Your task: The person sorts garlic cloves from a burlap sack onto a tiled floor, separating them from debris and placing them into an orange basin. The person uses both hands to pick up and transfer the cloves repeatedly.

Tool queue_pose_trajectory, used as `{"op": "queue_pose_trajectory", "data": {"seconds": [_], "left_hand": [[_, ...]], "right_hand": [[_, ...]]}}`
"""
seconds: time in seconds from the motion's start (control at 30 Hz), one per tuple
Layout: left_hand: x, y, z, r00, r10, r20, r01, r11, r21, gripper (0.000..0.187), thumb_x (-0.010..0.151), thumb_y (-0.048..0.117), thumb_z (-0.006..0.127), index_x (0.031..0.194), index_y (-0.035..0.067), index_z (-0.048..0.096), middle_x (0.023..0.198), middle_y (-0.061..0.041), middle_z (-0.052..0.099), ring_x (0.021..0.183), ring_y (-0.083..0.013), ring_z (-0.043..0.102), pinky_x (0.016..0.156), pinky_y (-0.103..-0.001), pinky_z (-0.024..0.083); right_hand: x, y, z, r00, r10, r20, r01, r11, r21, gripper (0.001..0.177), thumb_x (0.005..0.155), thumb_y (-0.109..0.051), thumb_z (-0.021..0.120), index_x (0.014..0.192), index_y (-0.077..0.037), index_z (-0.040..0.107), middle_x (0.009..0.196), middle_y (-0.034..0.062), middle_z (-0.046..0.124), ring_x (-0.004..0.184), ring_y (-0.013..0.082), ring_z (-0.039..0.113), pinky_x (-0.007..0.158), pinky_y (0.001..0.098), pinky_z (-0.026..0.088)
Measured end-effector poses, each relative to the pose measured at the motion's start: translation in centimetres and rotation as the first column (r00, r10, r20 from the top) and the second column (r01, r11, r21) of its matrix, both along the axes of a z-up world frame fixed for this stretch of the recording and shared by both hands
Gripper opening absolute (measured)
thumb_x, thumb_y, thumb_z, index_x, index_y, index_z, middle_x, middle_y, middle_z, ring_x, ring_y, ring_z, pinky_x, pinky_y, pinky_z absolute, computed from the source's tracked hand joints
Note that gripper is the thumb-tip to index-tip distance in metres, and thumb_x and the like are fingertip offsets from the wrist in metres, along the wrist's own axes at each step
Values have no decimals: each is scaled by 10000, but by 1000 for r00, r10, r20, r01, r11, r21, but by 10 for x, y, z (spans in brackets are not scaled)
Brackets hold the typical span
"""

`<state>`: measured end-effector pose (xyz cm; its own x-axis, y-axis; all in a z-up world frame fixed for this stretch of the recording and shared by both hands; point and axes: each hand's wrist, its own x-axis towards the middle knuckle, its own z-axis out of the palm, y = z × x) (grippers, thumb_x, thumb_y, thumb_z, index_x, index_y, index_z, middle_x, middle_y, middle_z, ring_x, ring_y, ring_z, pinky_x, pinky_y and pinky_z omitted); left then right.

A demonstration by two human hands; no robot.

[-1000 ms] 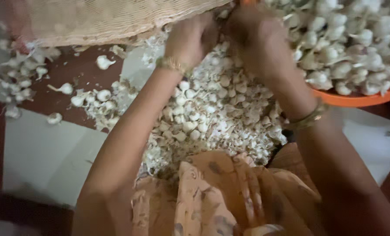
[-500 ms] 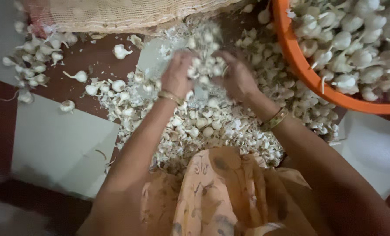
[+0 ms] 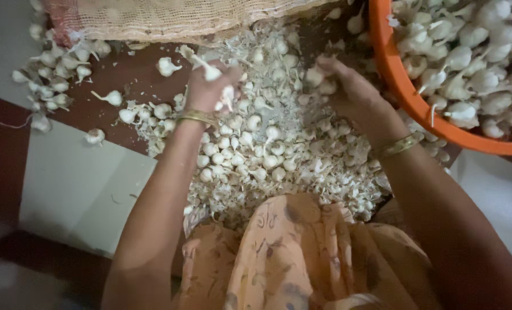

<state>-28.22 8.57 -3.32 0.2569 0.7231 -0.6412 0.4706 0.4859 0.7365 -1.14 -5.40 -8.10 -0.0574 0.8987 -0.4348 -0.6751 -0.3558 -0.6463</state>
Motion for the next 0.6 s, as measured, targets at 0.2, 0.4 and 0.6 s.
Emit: {"op": "queue_pose_trajectory", "data": {"seconds": [0.2, 0.4, 0.6], "left_hand": [[6, -44, -39, 602, -458, -654, 785, 488, 381, 257, 785, 213, 757, 1031, 171, 696, 1297, -133, 516, 959, -239, 631, 692, -303, 574], [-6, -66, -51, 475, -464, -748, 873, 144, 465, 395, 733, 92, 712, 1111, 193, 661, 1201, -124, 521, 1018, -311, 602, 670, -393, 592], [-25, -58, -70, 501, -485, -717, 842, 83, 533, 431, 804, 53, 693, 1183, 253, 654, 1104, -94, 589, 911, -242, 629, 605, -324, 587]], "right_hand": [[-48, 0, 34, 741, 321, 589, -190, 942, -275, 247, 828, -40, 643, 1061, -43, 564, 975, 192, 597, 653, 194, 605, 581, 379, 560], [-116, -12, 24, -305, 224, 925, -570, 736, -366, 515, 716, -241, 769, 1209, -159, 644, 1120, 152, 641, 913, 311, 649, 779, 438, 575], [-101, -27, -3, -286, 319, 904, -693, 582, -425, 335, 902, -196, 674, 1236, -214, 646, 1064, 103, 718, 945, 230, 698, 875, 327, 600]]}}
